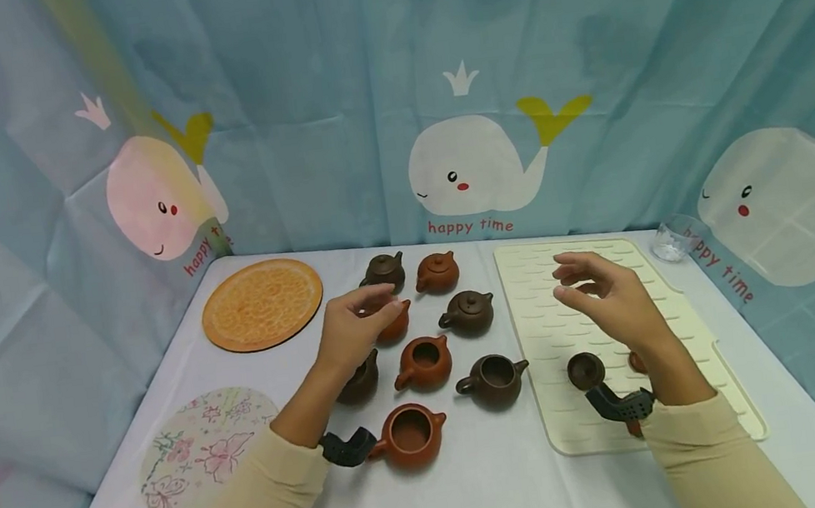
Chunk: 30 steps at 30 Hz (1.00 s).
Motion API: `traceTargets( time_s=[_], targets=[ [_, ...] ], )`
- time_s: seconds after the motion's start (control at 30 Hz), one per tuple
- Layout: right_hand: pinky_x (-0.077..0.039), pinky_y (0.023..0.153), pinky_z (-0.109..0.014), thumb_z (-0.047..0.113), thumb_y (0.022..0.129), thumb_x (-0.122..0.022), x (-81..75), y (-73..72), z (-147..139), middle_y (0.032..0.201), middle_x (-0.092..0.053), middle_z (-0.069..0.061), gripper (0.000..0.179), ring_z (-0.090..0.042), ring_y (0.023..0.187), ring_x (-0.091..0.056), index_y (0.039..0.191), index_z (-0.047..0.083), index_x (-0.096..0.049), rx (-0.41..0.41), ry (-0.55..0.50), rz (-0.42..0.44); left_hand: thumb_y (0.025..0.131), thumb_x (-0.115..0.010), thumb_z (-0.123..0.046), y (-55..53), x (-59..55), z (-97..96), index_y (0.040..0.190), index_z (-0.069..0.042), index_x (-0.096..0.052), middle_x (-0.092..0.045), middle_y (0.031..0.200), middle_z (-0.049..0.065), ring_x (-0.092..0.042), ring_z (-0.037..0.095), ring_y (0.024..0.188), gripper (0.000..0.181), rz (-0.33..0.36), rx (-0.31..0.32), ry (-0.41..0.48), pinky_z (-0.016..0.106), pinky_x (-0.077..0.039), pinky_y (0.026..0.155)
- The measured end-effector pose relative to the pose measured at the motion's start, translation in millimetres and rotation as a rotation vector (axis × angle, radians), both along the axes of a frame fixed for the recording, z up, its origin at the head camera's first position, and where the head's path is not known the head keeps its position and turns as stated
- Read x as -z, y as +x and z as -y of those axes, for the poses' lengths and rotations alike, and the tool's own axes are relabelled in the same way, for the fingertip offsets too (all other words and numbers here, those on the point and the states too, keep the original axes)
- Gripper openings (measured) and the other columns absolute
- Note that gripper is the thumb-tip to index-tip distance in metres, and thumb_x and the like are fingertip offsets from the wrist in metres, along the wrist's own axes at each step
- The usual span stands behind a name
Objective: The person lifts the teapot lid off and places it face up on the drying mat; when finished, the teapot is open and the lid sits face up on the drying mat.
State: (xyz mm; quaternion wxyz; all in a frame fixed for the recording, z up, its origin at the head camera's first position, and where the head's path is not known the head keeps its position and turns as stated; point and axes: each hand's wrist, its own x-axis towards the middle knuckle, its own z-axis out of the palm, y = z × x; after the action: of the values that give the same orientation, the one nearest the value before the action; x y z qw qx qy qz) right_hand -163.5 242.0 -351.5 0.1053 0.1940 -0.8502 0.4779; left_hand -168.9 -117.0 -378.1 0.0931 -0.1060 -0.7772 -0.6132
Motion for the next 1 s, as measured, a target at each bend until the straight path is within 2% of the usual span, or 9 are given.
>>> traceTargets(
  time_s=[0.13,0.23,0.4,0.57,0.67,0.8,1.0],
  targets=[
    [-0.047,0.081,-0.023,0.012,0.093,-0.066,6.1,-14.9,4,0.113,-0.061,-0.016,0.042,-0.02,0.101,-0.057,0.133,0.006,-0.056,-0.045,-0.043,0.071,0.088,-0.073,-0.016,-12.7,-3.6,-13.9,0.116,-0.008,-0.07,-0.067,0.107,0.011,-0.062,0.02,0.098,0.029,0.069,0.03,0.055,0.038,-0.05,0.084],
    [-0.049,0.079,-0.027,0.014,0.093,-0.067,11.0,-25.9,9,0.111,-0.06,-0.019,0.042,-0.024,0.1,-0.057,0.133,0.005,-0.056,-0.082,-0.061,0.128,0.088,-0.073,-0.016,-22.2,-3.1,-23.8,0.116,-0.008,-0.07,-0.067,0.105,0.01,-0.062,0.021,0.098,0.029,0.142,0.035,0.105,0.035,-0.05,0.083],
    [-0.049,0.078,-0.039,0.022,0.091,-0.069,17.5,-44.6,23,0.11,-0.063,-0.014,0.043,-0.026,0.098,-0.058,0.131,0.008,-0.058,-0.102,-0.023,0.205,0.087,-0.074,-0.016,-35.8,4.1,-38.6,0.113,-0.011,-0.072,-0.065,0.107,0.008,-0.059,0.024,0.096,0.027,0.298,0.005,0.167,0.037,-0.05,0.076],
    [-0.046,0.078,-0.044,0.025,0.09,-0.07,25.2,-64.2,38,0.102,-0.063,-0.012,0.042,-0.027,0.096,-0.057,0.128,0.01,-0.06,-0.112,0.006,0.263,0.087,-0.075,-0.018,-45.7,15.0,-49.8,0.117,-0.011,-0.07,-0.059,0.118,0.006,-0.058,0.025,0.101,0.032,0.43,-0.008,0.205,0.041,-0.05,0.081],
    [-0.045,0.076,-0.043,0.023,0.089,-0.071,31.7,-74.0,47,0.096,-0.062,-0.012,0.042,-0.027,0.091,-0.057,0.127,0.009,-0.061,-0.114,0.012,0.308,0.087,-0.074,-0.019,-50.5,21.3,-55.8,0.121,-0.008,-0.068,-0.06,0.118,0.006,-0.058,0.025,0.103,0.036,0.473,-0.002,0.182,0.04,-0.049,0.083],
    [-0.046,0.073,-0.039,0.021,0.089,-0.072,42.0,-84.0,56,0.091,-0.061,-0.011,0.039,-0.026,0.084,-0.057,0.125,0.009,-0.062,-0.104,0.033,0.353,0.088,-0.073,-0.019,-56.2,29.4,-62.8,0.121,-0.008,-0.068,-0.061,0.115,0.008,-0.057,0.026,0.098,0.035,0.518,-0.021,0.132,0.038,-0.049,0.077],
    [-0.045,0.071,-0.039,0.017,0.088,-0.072,55.0,-94.9,65,0.086,-0.061,-0.011,0.036,-0.026,0.08,-0.057,0.122,0.007,-0.063,-0.092,0.064,0.363,0.088,-0.072,-0.017,-65.1,41.1,-71.9,0.118,-0.01,-0.07,-0.061,0.113,0.008,-0.056,0.027,0.095,0.031,0.611,-0.064,0.09,0.038,-0.048,0.073]
  ],
)
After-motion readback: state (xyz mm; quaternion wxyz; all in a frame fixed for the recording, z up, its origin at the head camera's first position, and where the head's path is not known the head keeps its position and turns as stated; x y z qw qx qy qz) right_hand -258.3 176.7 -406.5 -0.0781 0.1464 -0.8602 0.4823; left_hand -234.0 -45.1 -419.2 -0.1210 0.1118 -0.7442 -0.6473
